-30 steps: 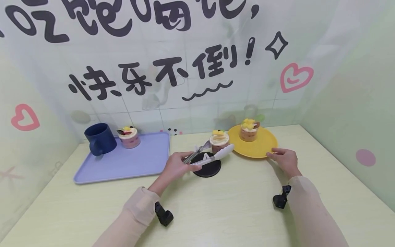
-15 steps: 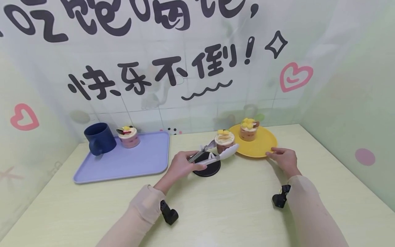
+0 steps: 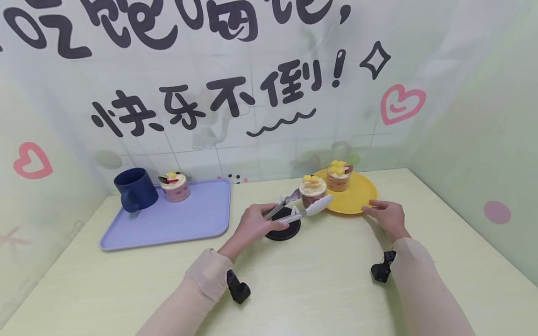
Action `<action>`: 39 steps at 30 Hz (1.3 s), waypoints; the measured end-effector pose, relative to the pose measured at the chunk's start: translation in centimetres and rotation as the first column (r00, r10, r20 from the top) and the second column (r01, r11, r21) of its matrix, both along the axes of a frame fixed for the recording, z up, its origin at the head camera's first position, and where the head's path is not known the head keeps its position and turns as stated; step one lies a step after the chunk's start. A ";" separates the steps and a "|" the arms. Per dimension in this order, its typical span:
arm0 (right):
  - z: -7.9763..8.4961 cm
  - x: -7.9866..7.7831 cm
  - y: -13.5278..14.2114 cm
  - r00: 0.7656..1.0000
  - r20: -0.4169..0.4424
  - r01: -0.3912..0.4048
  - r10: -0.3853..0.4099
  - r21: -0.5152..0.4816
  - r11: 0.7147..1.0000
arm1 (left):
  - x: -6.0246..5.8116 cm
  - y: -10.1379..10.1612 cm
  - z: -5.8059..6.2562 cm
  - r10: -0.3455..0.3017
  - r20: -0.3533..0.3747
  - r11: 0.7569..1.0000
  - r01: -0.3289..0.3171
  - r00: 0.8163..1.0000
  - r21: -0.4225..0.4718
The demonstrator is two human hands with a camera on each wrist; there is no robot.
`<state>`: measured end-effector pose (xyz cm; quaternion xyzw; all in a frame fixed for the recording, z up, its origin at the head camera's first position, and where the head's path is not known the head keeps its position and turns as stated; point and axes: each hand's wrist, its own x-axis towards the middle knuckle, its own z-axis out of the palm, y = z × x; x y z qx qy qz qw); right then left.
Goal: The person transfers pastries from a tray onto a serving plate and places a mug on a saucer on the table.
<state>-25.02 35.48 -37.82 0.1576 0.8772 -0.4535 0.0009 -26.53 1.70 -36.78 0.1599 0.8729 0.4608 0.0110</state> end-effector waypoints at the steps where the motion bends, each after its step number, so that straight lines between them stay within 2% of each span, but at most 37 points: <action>1: 0.0 0.0 0.0 1.000 -0.002 0.000 0.000 0.001 1.000 | 0.0 0.1 0.1 0.000 0.002 1.000 0.000 1.000 -0.002; 16: 0.1 0.2 -0.1 1.000 -0.017 0.000 0.000 0.016 1.000 | -0.4 1.5 0.2 -0.013 0.014 1.000 0.013 1.000 -0.020; 39: 0.0 0.0 -0.2 1.000 -0.003 0.005 -0.005 0.021 1.000 | -0.6 3.0 0.5 -0.038 -0.010 0.999 0.038 0.999 -0.038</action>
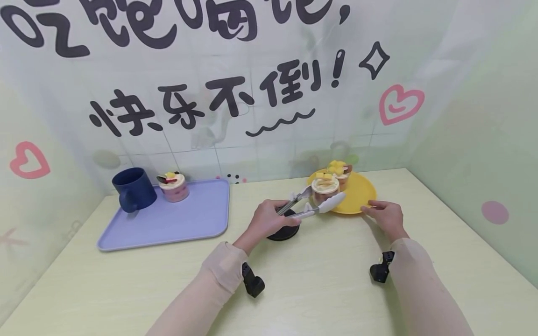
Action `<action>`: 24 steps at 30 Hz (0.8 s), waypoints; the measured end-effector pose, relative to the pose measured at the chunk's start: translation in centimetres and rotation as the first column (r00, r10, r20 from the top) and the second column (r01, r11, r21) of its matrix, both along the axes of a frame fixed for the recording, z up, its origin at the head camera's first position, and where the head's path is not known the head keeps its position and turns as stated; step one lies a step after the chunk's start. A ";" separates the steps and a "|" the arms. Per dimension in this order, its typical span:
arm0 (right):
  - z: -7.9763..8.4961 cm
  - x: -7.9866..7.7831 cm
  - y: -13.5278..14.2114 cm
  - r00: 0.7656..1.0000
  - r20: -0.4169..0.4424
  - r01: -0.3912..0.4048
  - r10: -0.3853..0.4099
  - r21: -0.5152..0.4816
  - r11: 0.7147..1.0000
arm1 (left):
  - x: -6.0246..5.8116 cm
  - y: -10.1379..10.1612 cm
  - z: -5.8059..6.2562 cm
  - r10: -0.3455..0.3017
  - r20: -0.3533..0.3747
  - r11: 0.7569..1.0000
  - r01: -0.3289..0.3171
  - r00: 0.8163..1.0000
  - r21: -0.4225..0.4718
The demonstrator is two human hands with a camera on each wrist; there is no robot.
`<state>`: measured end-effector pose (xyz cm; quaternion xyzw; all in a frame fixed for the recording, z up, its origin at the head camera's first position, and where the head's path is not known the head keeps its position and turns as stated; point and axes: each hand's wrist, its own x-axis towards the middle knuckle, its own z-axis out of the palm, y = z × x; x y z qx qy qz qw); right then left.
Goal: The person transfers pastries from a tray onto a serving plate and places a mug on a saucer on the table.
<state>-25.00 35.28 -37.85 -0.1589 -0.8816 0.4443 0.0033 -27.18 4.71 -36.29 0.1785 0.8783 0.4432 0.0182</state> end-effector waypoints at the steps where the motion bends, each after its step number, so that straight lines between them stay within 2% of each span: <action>1: 0.0 0.0 0.0 1.000 -0.001 -0.001 0.001 0.000 1.000 | 0.0 0.1 0.0 0.001 0.000 1.000 -0.001 1.000 -0.001; 15: -0.1 -0.1 0.1 1.000 0.003 -0.006 0.006 -0.003 1.000 | 0.1 1.0 0.6 0.036 0.006 0.997 -0.036 0.999 -0.073; 24: -0.1 -0.1 0.2 1.000 -0.012 -0.010 0.010 -0.003 1.000 | 0.0 1.6 0.9 0.023 0.027 0.999 -0.022 0.999 -0.038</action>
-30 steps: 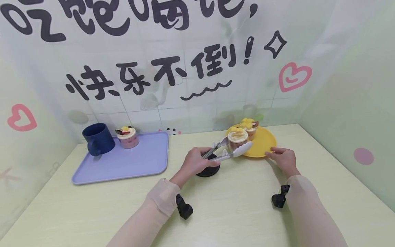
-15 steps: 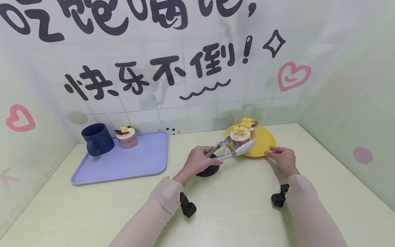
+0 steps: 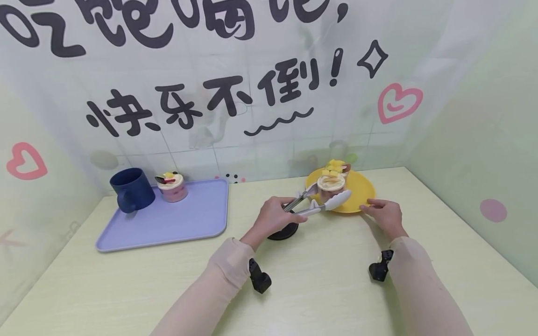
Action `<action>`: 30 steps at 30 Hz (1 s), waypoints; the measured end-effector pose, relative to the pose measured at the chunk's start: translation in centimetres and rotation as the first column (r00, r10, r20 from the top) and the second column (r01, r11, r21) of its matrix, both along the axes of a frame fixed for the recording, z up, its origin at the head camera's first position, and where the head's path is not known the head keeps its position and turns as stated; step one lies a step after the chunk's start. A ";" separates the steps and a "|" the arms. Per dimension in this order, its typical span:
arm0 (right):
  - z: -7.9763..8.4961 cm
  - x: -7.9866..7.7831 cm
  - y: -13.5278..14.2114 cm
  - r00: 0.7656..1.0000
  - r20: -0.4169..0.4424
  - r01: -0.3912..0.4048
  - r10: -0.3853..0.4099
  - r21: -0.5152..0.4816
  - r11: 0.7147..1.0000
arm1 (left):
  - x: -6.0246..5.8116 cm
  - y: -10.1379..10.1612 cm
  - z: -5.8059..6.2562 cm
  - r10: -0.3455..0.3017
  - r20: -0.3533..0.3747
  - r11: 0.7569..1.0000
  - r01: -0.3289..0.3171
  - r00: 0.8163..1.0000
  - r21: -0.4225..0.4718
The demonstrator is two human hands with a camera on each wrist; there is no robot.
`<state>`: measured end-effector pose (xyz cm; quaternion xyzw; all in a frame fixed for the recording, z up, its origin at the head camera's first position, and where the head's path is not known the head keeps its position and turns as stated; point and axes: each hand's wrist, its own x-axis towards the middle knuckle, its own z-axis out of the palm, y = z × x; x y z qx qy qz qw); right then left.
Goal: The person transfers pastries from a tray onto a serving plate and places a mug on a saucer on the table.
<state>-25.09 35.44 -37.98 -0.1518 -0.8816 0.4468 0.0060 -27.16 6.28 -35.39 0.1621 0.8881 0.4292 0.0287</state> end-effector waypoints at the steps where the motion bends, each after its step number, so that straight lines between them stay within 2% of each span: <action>1: 0.0 0.0 0.0 1.000 -0.002 -0.001 0.001 -0.002 1.000 | 0.0 0.0 0.1 -0.005 -0.004 1.000 0.005 1.000 0.000; 8: 0.3 0.1 -0.1 1.000 0.012 -0.013 0.013 -0.014 1.000 | -0.1 0.3 0.4 -0.005 -0.003 1.000 0.005 1.000 -0.011; 12: 0.4 0.2 -0.3 1.000 0.024 -0.014 0.015 -0.012 1.000 | -0.2 0.6 0.3 -0.004 0.017 1.000 0.004 1.000 0.001; 21: 0.4 0.1 -0.2 1.000 0.028 0.003 -0.003 -0.025 1.000 | -0.3 1.2 -0.3 -0.026 0.011 0.999 0.026 1.000 0.046; 30: 0.3 0.1 -0.2 1.000 0.015 0.003 -0.002 -0.023 1.000 | 0.0 1.9 -0.1 -0.033 0.025 0.998 0.032 0.999 0.048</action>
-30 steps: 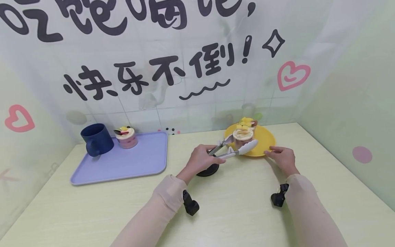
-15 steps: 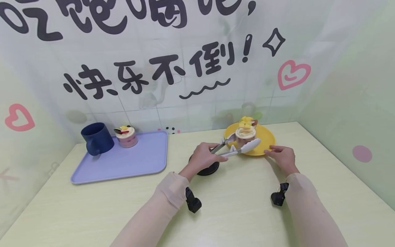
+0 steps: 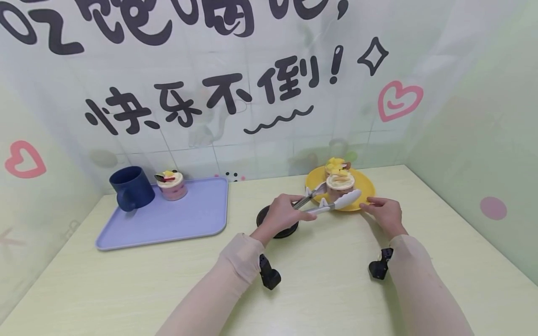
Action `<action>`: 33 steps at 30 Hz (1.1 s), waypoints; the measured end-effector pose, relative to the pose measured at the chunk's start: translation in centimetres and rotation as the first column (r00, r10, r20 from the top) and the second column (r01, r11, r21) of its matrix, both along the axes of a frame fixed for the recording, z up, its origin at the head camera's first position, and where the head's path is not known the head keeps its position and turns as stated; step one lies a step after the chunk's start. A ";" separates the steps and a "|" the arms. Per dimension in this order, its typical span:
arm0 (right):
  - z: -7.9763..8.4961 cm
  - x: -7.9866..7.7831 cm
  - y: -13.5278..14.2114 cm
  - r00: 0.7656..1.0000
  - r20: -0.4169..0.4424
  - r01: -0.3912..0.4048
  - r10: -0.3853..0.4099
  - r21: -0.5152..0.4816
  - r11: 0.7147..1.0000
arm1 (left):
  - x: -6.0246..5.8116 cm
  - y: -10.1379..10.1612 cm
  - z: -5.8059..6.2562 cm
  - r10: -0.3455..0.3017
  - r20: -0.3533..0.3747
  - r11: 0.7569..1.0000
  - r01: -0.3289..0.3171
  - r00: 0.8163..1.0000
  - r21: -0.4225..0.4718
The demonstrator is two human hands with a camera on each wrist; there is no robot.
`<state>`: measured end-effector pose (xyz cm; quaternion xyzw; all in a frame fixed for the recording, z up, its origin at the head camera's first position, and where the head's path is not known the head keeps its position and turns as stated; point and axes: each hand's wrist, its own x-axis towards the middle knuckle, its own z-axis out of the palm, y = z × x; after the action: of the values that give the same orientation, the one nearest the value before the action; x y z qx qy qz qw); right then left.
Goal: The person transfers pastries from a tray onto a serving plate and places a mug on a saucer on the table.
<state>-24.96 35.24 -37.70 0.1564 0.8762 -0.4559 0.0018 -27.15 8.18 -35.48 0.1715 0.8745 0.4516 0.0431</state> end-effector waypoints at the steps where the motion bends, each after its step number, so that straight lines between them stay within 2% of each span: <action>1: 0.0 0.0 0.0 1.000 -0.003 0.000 0.000 0.003 1.000 | 0.0 0.1 0.0 0.002 0.005 1.000 -0.002 1.000 0.000; 13: -0.1 0.0 0.0 1.000 -0.028 0.002 -0.002 0.005 1.000 | 0.3 0.7 0.0 0.005 0.034 1.000 -0.005 0.999 0.012; 25: 0.1 0.0 -0.1 1.000 -0.013 0.015 -0.015 0.008 1.000 | 0.2 1.4 -0.1 0.015 0.077 1.000 -0.015 0.997 0.005; 33: 0.0 0.0 0.0 1.000 -0.002 0.021 -0.021 0.009 1.000 | 0.1 1.8 -0.1 0.022 0.073 1.000 -0.022 0.997 -0.003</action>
<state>-24.98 35.21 -37.71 0.1652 0.8765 -0.4521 -0.0044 -27.01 9.95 -35.53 0.1454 0.8747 0.4570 0.0702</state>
